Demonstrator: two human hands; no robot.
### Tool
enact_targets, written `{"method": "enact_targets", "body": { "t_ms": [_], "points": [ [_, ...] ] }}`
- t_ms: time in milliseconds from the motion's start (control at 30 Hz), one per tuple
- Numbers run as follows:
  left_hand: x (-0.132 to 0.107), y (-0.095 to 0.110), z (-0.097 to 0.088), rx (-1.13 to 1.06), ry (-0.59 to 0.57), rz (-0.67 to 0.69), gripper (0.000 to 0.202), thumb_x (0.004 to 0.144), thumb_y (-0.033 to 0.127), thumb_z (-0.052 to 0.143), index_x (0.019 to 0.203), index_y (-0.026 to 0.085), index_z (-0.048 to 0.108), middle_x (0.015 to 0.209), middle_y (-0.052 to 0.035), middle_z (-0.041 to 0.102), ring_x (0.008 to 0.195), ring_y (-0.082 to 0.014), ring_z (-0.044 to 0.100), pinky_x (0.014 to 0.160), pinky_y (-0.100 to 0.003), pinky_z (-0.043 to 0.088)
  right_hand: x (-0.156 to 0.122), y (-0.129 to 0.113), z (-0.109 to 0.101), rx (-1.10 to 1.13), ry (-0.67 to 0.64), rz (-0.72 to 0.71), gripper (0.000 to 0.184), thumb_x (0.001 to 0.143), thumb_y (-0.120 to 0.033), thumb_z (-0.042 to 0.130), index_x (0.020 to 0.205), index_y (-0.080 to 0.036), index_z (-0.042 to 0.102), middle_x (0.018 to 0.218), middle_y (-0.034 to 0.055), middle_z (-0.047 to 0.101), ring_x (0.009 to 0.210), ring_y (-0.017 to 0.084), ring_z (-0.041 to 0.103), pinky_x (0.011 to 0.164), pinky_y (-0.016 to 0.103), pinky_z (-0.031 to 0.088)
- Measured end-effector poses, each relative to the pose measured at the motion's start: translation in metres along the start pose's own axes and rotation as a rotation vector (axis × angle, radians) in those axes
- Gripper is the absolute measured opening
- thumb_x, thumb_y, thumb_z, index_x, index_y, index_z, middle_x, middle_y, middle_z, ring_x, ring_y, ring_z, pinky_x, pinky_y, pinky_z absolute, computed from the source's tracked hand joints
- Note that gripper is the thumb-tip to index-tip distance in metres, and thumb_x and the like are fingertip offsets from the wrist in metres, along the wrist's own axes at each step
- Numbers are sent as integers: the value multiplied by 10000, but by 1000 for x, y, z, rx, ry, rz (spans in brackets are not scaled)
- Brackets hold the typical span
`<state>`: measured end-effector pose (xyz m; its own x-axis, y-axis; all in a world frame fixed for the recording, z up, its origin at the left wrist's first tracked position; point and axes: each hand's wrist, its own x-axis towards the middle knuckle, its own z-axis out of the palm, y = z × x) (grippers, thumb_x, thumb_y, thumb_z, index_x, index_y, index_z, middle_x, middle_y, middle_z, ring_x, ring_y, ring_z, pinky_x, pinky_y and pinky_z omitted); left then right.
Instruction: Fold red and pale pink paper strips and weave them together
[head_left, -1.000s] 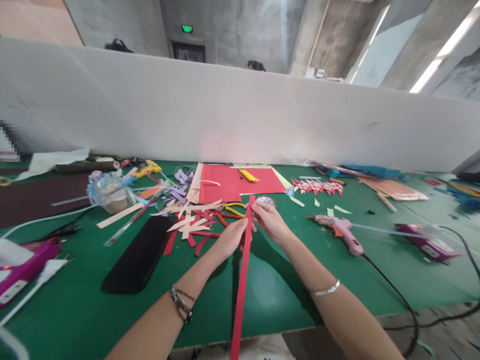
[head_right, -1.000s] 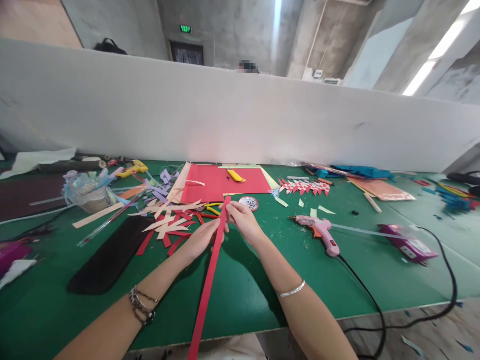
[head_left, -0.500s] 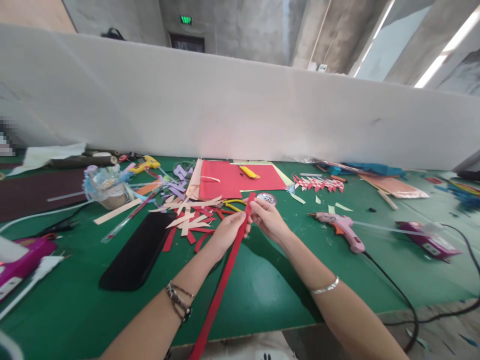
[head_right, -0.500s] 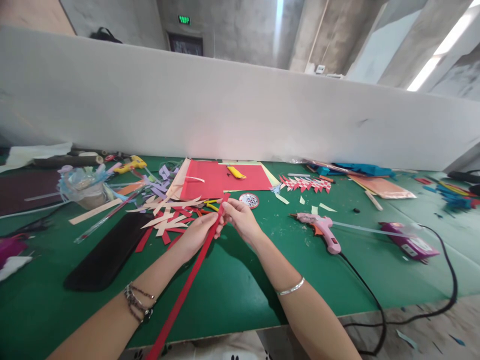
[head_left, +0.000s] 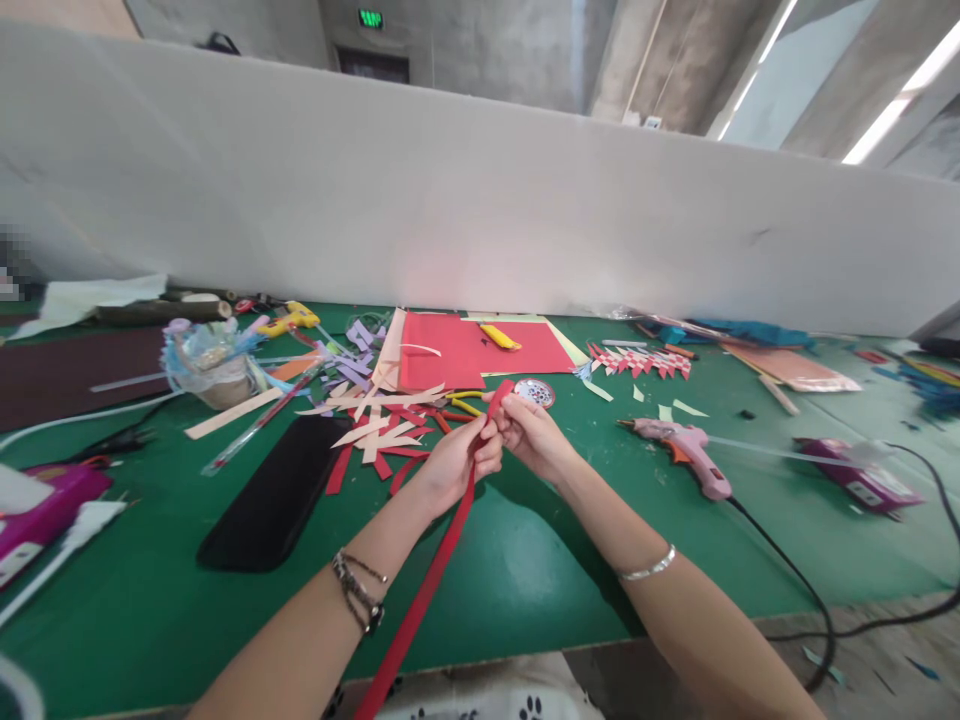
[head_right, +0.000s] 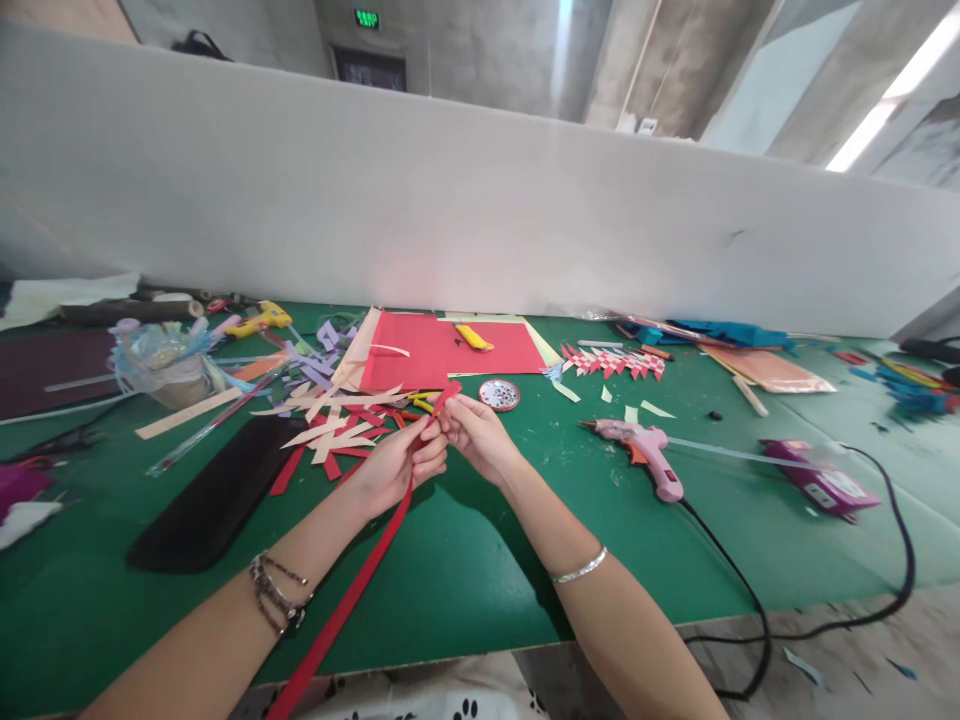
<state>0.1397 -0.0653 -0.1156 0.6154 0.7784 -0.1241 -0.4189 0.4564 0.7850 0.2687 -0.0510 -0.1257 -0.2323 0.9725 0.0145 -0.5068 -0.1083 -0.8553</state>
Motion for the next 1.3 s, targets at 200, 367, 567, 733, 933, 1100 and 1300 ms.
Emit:
{"method": "enact_targets", "body": {
  "t_ms": [200,367,567,733,933,1100,1300],
  "points": [
    [1,-5,2,341,50,105,341,859,370,409,592,180,314,448,87,287,380,-38,246,424,-171,235,0,0,2,-121,91,-34,189,675,-346,626,684,-157,625,496,-56,450,472,44,399,459,158,321],
    [1,-8,1,559,92,105,305,845,387,387,622,184,347,448,88,319,373,-44,283,405,-177,244,2,2,0,-254,155,-52,227,685,-370,565,650,-151,615,471,-49,460,443,54,412,455,179,331],
    [2,-8,-2,585,85,55,308,845,435,334,695,180,419,446,67,424,384,-72,392,437,-196,333,2,-1,0,-414,179,-119,241,706,-382,543,689,-148,598,455,-62,467,380,50,412,422,187,333],
    [1,-8,-2,626,86,40,325,839,440,330,729,165,463,465,49,474,401,-85,443,465,-213,375,1,-3,-2,-639,219,-186,268,727,-341,489,521,-173,456,411,-58,454,328,57,396,372,197,300],
    [4,-9,-4,756,152,136,354,816,493,361,679,178,451,512,25,500,463,-115,487,490,-239,394,0,-2,-4,-863,204,-280,270,730,-292,448,489,-190,379,391,-63,400,367,66,369,395,199,268],
    [10,-8,-16,843,350,347,355,809,493,370,627,190,403,559,36,420,527,-114,431,505,-235,349,-5,2,4,-1077,95,-382,273,716,-250,449,484,-185,321,437,-68,314,432,58,297,437,204,223],
    [8,-5,-21,925,403,402,289,823,371,364,599,190,388,549,36,401,544,-122,411,517,-235,312,-7,6,7,-1068,34,-356,273,727,-248,438,489,-182,321,460,-63,296,454,63,287,460,208,231]
  ]
}}
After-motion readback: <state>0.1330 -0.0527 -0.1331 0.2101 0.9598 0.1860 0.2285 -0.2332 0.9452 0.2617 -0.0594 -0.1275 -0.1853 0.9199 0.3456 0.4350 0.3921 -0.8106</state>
